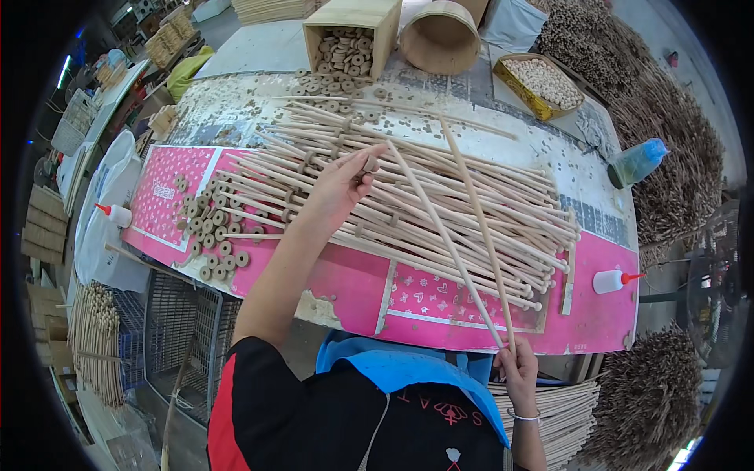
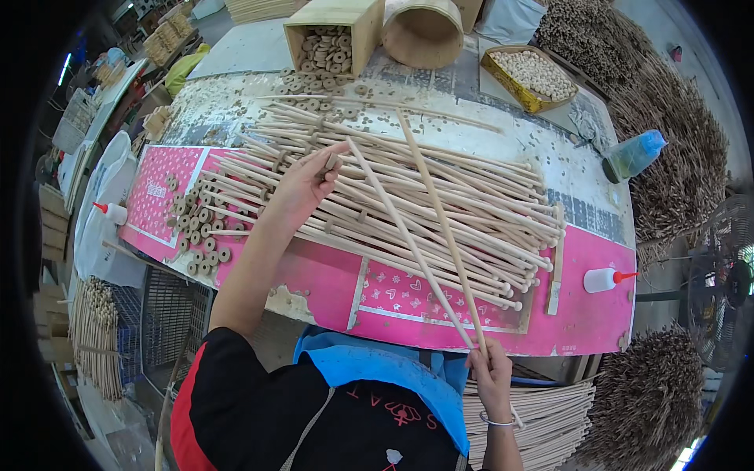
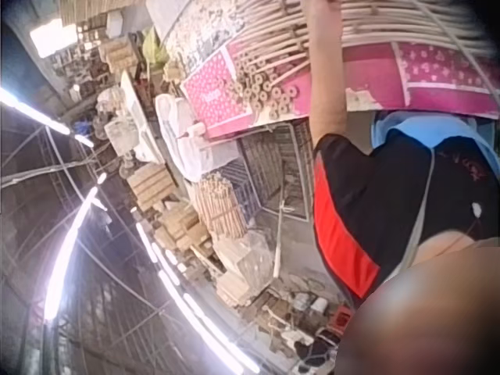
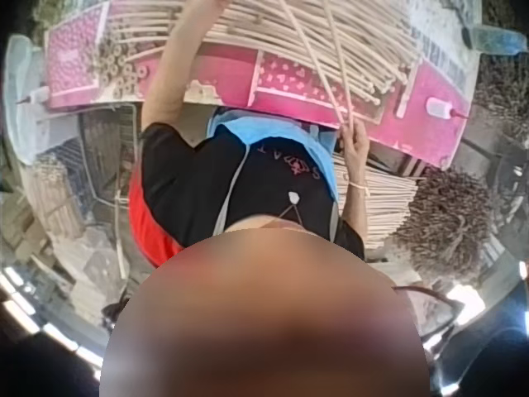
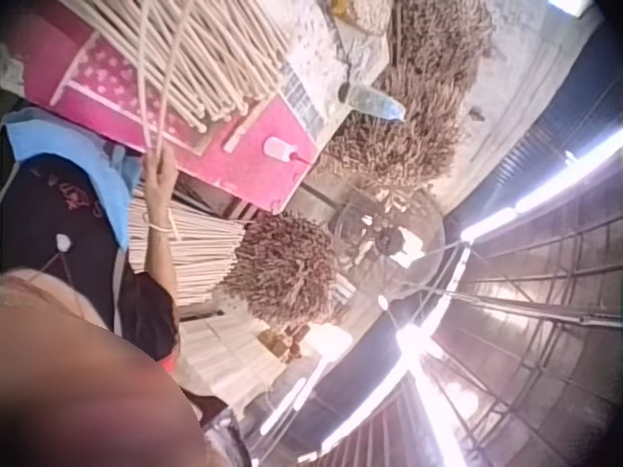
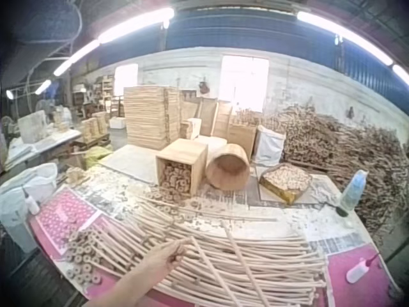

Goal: Assembling wooden components by placing small wooden rings onto wooden rods at a workbench in a workshop.

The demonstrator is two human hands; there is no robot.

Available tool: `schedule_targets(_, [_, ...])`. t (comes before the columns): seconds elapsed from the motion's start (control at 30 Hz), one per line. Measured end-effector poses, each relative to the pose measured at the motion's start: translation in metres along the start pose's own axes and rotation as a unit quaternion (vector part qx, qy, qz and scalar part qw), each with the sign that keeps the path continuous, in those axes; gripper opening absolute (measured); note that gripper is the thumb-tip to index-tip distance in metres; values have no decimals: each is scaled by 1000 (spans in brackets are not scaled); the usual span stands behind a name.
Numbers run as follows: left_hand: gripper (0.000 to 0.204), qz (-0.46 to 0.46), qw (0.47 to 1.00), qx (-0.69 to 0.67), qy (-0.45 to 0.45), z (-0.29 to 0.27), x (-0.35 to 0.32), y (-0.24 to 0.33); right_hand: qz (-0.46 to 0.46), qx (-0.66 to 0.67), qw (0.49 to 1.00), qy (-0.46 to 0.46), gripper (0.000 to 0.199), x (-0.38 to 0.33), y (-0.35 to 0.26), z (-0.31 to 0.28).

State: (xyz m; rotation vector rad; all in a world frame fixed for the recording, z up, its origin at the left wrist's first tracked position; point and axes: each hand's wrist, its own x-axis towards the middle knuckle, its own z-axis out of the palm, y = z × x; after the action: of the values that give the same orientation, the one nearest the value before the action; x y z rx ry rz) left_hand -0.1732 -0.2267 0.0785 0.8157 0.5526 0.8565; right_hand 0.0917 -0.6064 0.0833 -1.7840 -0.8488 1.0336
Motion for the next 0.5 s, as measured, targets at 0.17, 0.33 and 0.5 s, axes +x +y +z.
schedule_targets(0.17, [31, -11, 990, -138, 13, -14, 10, -14, -13, -18, 999, -23, 17, -3, 11, -1])
schedule_targets(0.33, [32, -24, 989, -140, 41, -19, 13, -17, -8, -46, 999, -15, 17, -2, 9, 0])
schedule_targets(0.5, [36, -47, 987, -148, 33, -20, 12, -13, 4, -33, 999, -22, 17, -2, 10, 2])
